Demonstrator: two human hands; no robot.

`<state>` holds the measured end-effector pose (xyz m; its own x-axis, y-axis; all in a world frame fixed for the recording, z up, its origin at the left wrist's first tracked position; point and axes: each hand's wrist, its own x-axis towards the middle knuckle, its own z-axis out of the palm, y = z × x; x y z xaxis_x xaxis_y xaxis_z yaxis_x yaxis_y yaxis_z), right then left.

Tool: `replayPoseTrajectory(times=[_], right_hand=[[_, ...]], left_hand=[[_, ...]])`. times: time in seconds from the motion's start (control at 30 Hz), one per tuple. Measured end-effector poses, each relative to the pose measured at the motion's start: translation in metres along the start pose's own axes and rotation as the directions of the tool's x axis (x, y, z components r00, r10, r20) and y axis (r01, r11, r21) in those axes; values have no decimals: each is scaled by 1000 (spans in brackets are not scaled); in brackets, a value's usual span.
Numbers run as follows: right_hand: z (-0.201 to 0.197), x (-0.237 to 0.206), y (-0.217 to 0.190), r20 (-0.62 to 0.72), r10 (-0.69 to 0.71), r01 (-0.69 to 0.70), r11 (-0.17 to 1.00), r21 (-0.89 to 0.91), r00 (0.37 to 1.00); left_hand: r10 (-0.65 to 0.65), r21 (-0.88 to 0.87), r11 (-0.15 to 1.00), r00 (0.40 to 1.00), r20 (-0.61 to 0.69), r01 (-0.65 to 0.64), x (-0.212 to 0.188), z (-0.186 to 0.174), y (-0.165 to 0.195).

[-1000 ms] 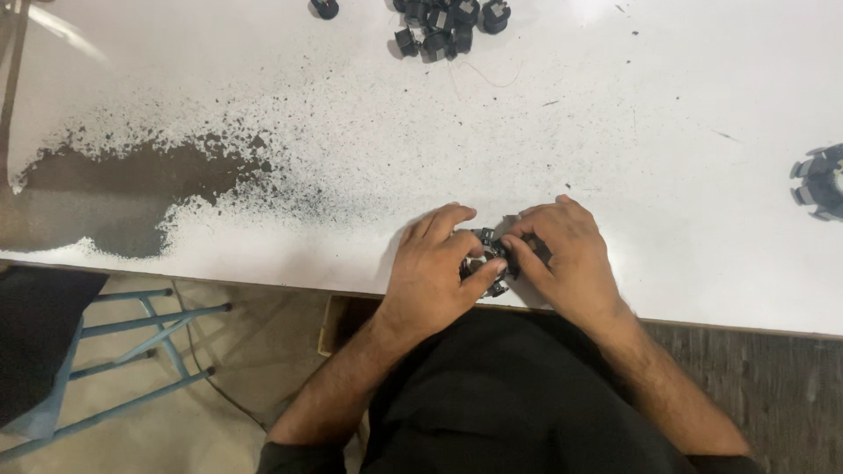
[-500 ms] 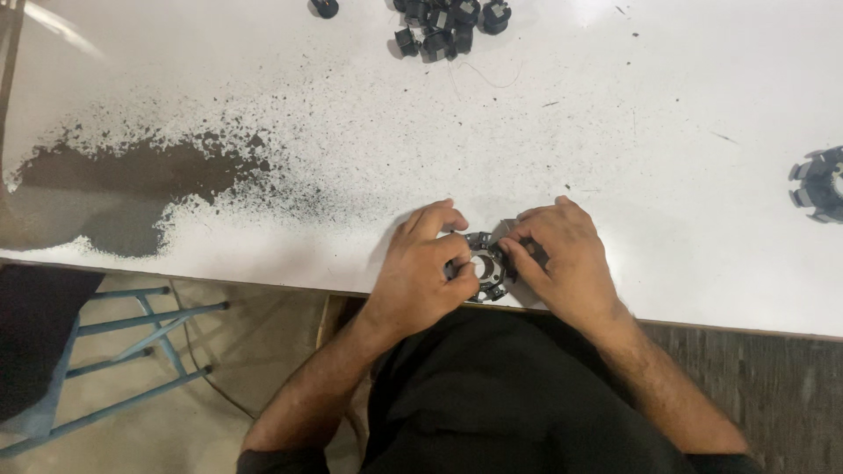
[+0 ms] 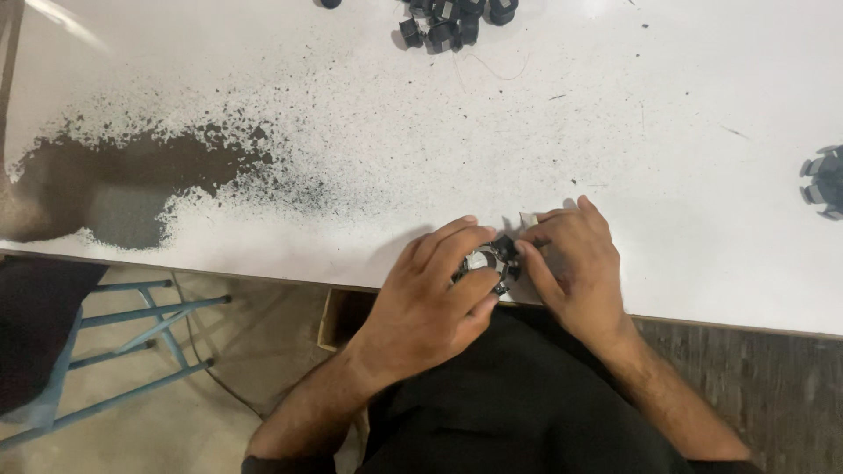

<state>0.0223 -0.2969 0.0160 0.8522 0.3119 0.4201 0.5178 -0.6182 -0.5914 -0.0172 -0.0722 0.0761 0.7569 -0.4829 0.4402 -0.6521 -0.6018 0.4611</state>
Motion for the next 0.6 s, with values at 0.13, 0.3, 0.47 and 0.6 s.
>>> replayPoseTrajectory(times=[0.13, 0.3, 0.47, 0.6], right_hand=[[-2, -19, -7, -53, 74, -65, 984, 167, 996], [7, -27, -13, -29, 7, -2, 988, 153, 1000], [7, -25, -17, -9, -23, 23, 998, 54, 1000], [8, -24, -22, -40, -51, 51, 999, 6, 998]], left_hand=[[-101, 59, 993, 995, -19, 102, 7, 34, -19], [-240, -8, 971, 971, 6, 240, 0, 47, -28], [-216, -39, 976, 971, -104, 213, -6, 52, -27], [-201, -94, 978, 968, -150, 188, -8, 50, -29]])
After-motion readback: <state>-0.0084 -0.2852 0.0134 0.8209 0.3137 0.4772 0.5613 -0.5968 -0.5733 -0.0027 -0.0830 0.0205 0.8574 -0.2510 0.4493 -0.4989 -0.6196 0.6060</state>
